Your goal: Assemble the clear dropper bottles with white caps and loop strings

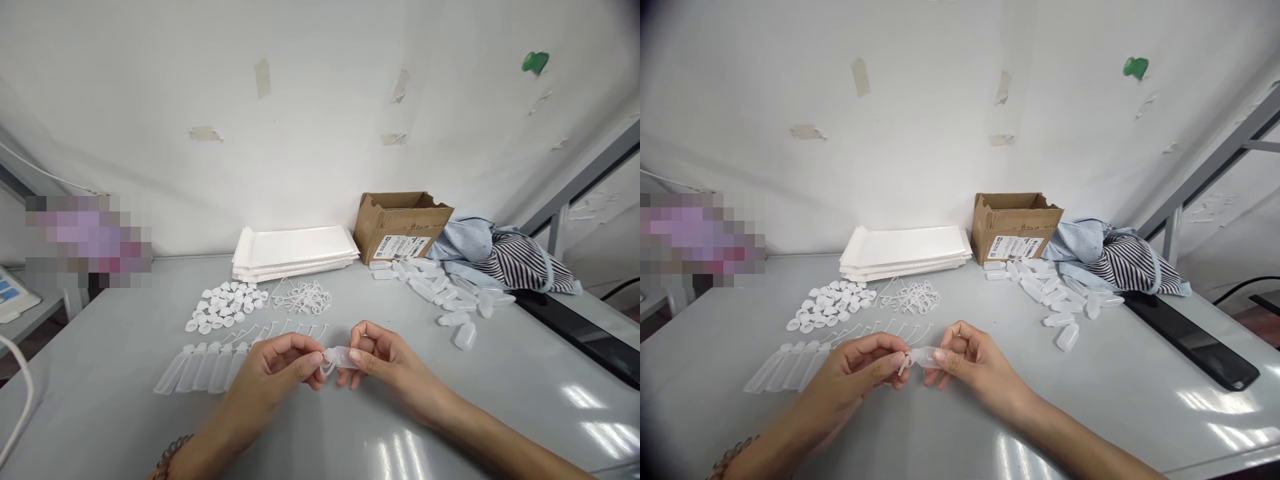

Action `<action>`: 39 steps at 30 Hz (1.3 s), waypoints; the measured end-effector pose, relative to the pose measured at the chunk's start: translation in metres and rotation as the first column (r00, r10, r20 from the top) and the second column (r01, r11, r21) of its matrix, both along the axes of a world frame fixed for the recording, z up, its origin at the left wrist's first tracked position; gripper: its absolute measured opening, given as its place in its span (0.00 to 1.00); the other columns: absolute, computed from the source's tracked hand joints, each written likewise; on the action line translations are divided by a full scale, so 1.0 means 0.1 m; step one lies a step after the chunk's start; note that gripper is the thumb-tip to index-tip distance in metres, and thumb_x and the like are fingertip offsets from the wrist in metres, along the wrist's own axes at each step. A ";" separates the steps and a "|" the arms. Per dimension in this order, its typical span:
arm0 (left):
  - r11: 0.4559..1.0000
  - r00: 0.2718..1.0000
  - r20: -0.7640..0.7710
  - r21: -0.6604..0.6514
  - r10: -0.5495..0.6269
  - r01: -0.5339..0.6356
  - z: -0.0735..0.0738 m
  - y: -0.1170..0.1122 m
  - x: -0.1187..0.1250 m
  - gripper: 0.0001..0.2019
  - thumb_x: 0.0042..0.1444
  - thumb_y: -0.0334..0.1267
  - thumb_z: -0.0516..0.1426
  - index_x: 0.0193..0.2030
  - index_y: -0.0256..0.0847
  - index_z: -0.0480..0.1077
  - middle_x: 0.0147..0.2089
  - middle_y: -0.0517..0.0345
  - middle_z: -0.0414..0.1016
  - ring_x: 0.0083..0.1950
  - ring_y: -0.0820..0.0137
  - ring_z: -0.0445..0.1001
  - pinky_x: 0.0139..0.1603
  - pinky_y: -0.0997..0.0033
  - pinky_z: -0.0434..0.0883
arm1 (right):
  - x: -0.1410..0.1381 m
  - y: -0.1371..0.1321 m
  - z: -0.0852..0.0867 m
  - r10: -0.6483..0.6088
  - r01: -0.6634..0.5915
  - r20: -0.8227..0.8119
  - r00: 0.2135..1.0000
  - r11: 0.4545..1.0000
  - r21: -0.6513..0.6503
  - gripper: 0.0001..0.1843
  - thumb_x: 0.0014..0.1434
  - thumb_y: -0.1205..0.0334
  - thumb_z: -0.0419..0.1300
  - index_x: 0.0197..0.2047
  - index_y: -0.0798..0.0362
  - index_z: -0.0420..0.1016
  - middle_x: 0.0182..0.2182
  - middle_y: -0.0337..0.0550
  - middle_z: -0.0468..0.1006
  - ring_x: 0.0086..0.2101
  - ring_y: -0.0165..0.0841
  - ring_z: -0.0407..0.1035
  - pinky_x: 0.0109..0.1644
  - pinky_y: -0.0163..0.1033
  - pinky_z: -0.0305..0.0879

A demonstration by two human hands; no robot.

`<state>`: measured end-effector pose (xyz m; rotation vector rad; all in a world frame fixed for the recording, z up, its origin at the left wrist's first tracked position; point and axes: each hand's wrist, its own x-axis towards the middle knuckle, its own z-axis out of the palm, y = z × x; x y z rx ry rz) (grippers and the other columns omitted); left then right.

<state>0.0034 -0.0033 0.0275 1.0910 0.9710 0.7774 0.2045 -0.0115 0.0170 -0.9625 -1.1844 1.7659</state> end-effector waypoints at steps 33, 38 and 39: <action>0.618 0.896 -0.360 0.775 0.261 0.131 0.05 -0.07 -0.07 0.04 0.57 0.31 0.58 0.34 0.45 0.73 0.37 0.59 0.79 0.39 0.68 0.77 0.42 0.72 0.72 | 0.06 -0.02 0.07 -0.071 0.067 0.045 0.996 0.994 0.081 0.17 0.54 0.51 0.65 0.32 0.53 0.63 0.27 0.38 0.74 0.25 0.25 0.63 0.31 0.34 0.58; 0.704 0.910 -0.345 0.705 0.232 0.088 0.06 -0.08 -0.04 0.03 0.56 0.35 0.59 0.34 0.46 0.75 0.36 0.59 0.80 0.38 0.66 0.77 0.40 0.71 0.73 | 0.01 -0.04 0.09 0.007 -0.011 0.076 0.997 0.999 0.049 0.20 0.51 0.50 0.68 0.31 0.53 0.63 0.25 0.35 0.71 0.26 0.25 0.62 0.31 0.33 0.56; 0.724 0.911 -0.348 0.685 0.222 0.085 0.07 -0.07 -0.03 0.03 0.56 0.36 0.59 0.34 0.46 0.75 0.36 0.60 0.80 0.37 0.67 0.77 0.39 0.72 0.73 | 0.01 -0.04 0.08 0.014 -0.018 0.074 0.997 0.999 0.044 0.20 0.51 0.50 0.68 0.31 0.53 0.63 0.25 0.34 0.71 0.26 0.25 0.62 0.31 0.33 0.56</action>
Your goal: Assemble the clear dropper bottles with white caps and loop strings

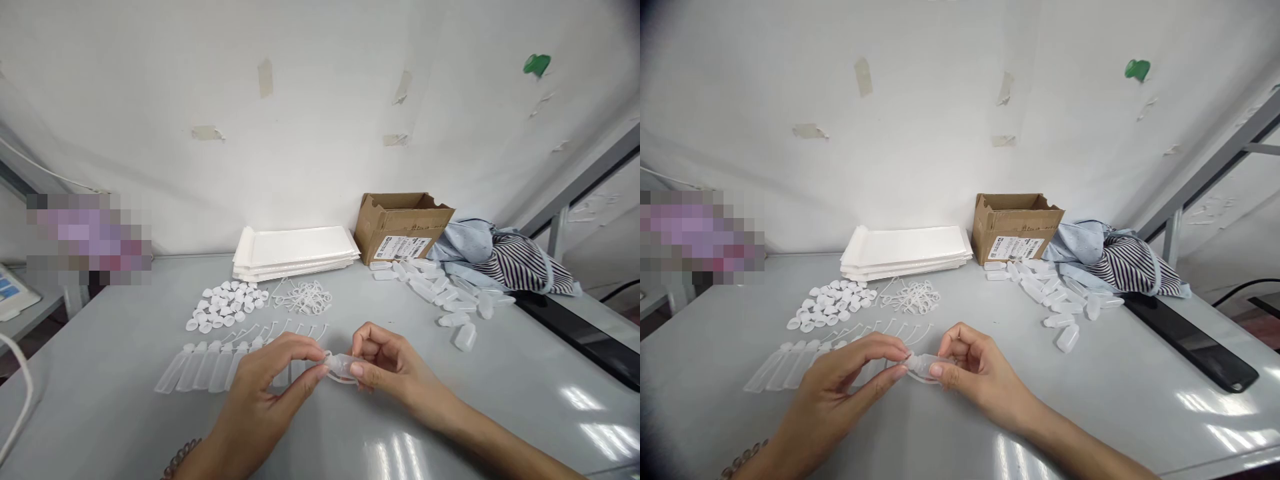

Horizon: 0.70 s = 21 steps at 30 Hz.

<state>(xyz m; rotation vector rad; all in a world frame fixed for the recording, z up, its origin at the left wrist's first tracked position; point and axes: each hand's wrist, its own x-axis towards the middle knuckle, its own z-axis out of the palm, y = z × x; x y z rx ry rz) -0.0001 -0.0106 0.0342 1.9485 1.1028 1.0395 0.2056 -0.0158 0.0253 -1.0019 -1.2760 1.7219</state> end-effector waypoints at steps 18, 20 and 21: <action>0.892 0.997 0.050 -0.446 -0.064 0.080 0.01 0.05 0.01 0.05 0.48 0.41 0.65 0.29 0.44 0.75 0.29 0.60 0.76 0.34 0.67 0.72 0.36 0.72 0.70 | 0.01 -0.01 -0.03 0.074 -0.075 -0.009 0.997 0.995 -0.063 0.20 0.53 0.49 0.65 0.35 0.53 0.62 0.25 0.37 0.75 0.25 0.26 0.66 0.32 0.34 0.60; 0.900 0.997 0.061 -0.431 -0.046 0.067 0.02 0.05 0.02 0.05 0.47 0.40 0.65 0.28 0.43 0.75 0.28 0.61 0.75 0.33 0.68 0.72 0.36 0.72 0.70 | 0.01 0.00 -0.03 0.065 -0.066 -0.015 0.998 0.996 -0.066 0.20 0.52 0.49 0.67 0.34 0.54 0.62 0.24 0.35 0.74 0.25 0.25 0.65 0.31 0.33 0.60; 0.905 0.997 0.063 -0.420 -0.041 0.064 0.03 0.04 0.03 0.05 0.46 0.39 0.65 0.28 0.43 0.75 0.28 0.61 0.75 0.33 0.69 0.71 0.36 0.73 0.70 | 0.01 0.00 -0.03 0.062 -0.063 -0.016 0.998 0.996 -0.065 0.21 0.51 0.50 0.67 0.34 0.54 0.62 0.24 0.35 0.73 0.25 0.25 0.65 0.31 0.33 0.60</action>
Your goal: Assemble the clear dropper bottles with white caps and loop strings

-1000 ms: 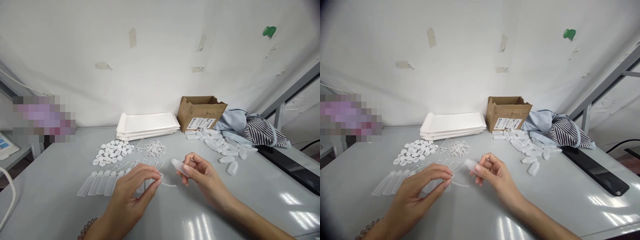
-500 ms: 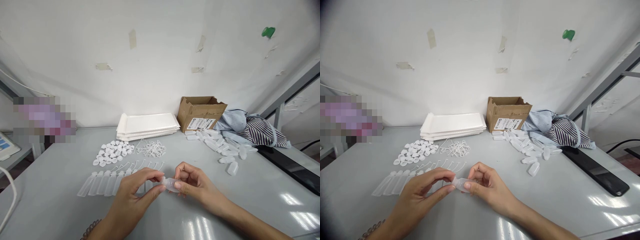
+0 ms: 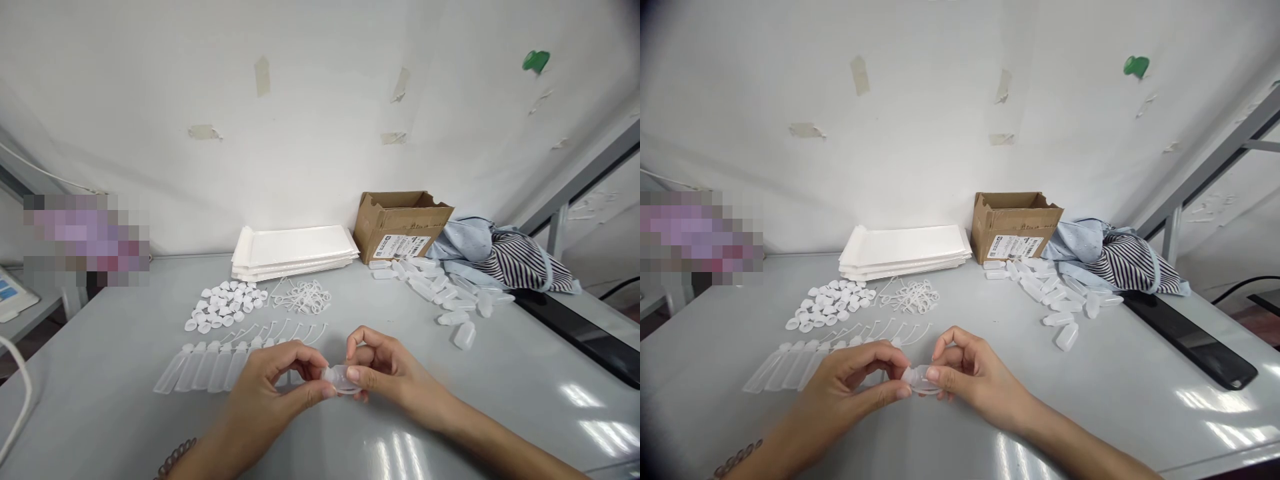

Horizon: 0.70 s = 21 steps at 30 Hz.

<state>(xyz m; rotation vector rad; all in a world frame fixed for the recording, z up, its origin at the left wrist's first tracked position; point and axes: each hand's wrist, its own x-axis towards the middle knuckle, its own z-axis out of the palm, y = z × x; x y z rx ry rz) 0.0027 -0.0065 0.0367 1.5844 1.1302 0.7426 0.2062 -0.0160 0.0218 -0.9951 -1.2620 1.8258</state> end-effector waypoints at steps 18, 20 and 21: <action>0.977 0.982 0.127 -0.143 -0.138 0.156 -0.11 -0.02 0.04 0.08 0.57 0.41 0.58 0.30 0.43 0.76 0.30 0.62 0.76 0.33 0.70 0.75 0.38 0.72 0.70 | -0.04 -0.03 -0.14 0.186 -0.190 -0.281 0.942 0.982 0.013 0.16 0.59 0.59 0.62 0.48 0.53 0.65 0.31 0.41 0.77 0.32 0.32 0.75 0.38 0.40 0.66; 0.988 0.990 0.024 -0.056 -0.142 0.143 -0.13 -0.03 0.04 0.12 0.60 0.43 0.55 0.30 0.43 0.76 0.30 0.61 0.75 0.34 0.70 0.74 0.37 0.72 0.70 | -0.04 -0.02 -0.14 0.166 -0.163 -0.265 0.950 0.986 0.032 0.16 0.60 0.59 0.62 0.50 0.55 0.69 0.31 0.42 0.77 0.31 0.32 0.75 0.38 0.40 0.67; 0.993 0.993 -0.039 0.026 -0.114 0.115 -0.14 -0.04 0.03 0.12 0.61 0.42 0.54 0.32 0.43 0.76 0.31 0.60 0.75 0.35 0.70 0.73 0.37 0.72 0.70 | -0.04 -0.02 -0.14 0.141 -0.136 -0.262 0.955 0.990 0.040 0.16 0.60 0.60 0.61 0.50 0.55 0.70 0.30 0.43 0.78 0.31 0.32 0.75 0.38 0.40 0.67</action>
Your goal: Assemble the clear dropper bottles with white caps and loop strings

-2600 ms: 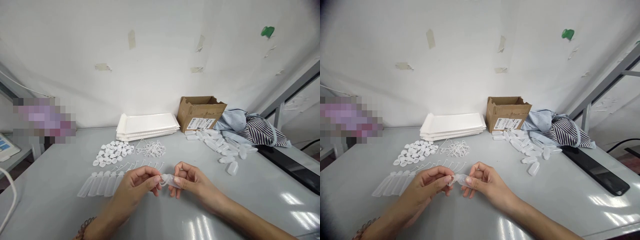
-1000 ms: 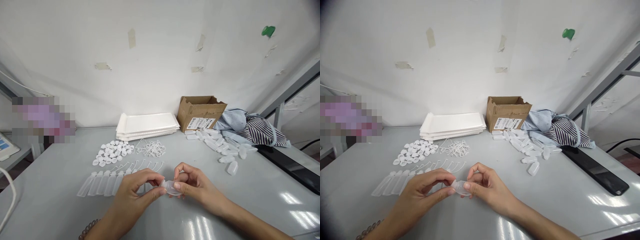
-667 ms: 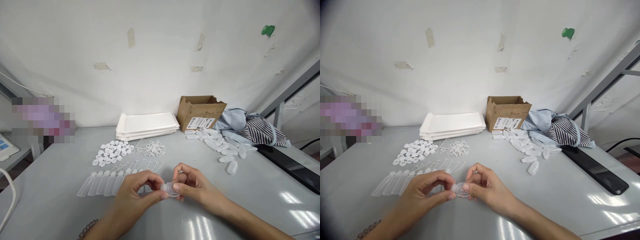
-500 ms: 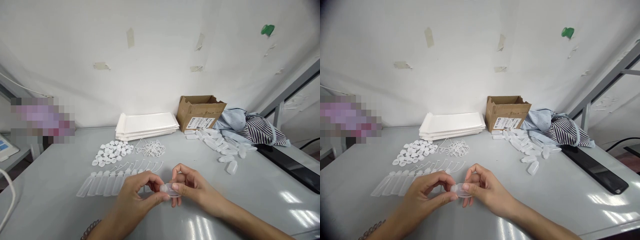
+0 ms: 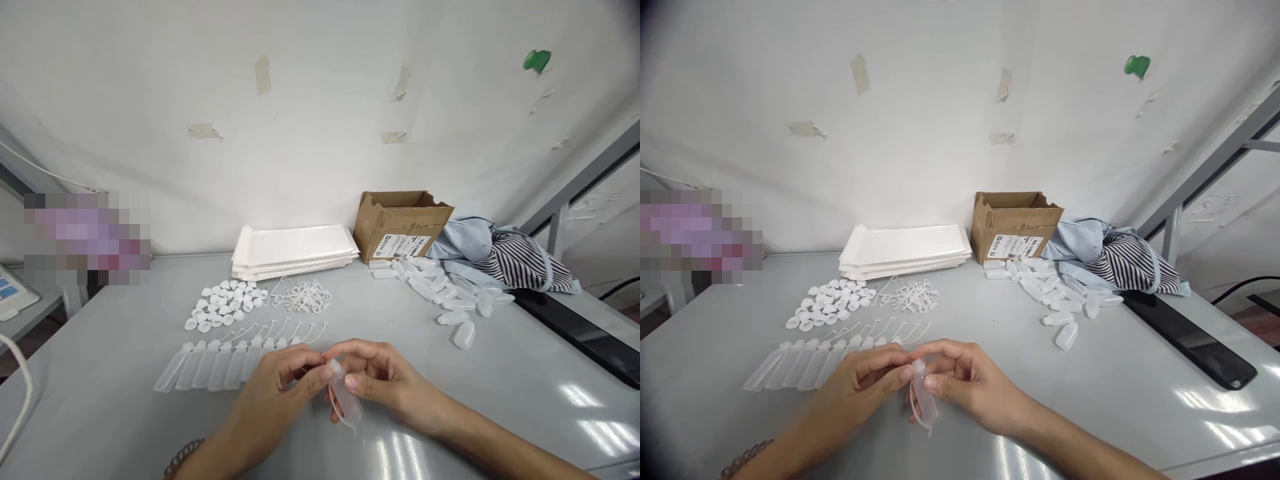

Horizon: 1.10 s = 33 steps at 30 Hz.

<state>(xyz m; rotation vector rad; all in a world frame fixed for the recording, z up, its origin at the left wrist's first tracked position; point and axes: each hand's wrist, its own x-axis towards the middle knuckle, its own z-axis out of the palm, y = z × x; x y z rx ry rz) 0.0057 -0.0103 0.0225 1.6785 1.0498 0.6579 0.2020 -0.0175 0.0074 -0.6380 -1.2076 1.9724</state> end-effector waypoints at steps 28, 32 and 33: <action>0.937 0.920 0.211 -0.188 0.331 -0.295 0.09 0.00 -0.02 0.06 0.52 0.42 0.62 0.33 0.43 0.77 0.33 0.60 0.80 0.37 0.68 0.78 0.40 0.73 0.74 | 0.03 -0.04 0.06 -0.237 0.141 0.308 0.922 0.943 0.303 0.14 0.61 0.58 0.59 0.50 0.50 0.71 0.36 0.41 0.78 0.37 0.31 0.72 0.45 0.40 0.67; 0.934 0.917 0.221 -0.212 0.333 -0.288 0.15 -0.03 0.02 0.04 0.52 0.40 0.63 0.33 0.44 0.76 0.31 0.63 0.80 0.36 0.69 0.78 0.40 0.73 0.74 | 0.05 -0.06 0.08 -0.278 0.110 0.405 0.871 0.914 0.390 0.16 0.62 0.56 0.57 0.51 0.52 0.72 0.36 0.44 0.78 0.36 0.33 0.71 0.43 0.42 0.67; 0.934 0.918 0.221 -0.214 0.330 -0.285 0.16 -0.04 0.02 0.04 0.52 0.40 0.63 0.33 0.45 0.76 0.31 0.64 0.80 0.36 0.69 0.78 0.40 0.73 0.74 | 0.05 -0.06 0.09 -0.283 0.098 0.423 0.861 0.908 0.408 0.16 0.62 0.56 0.57 0.51 0.52 0.73 0.35 0.44 0.77 0.36 0.34 0.70 0.43 0.42 0.67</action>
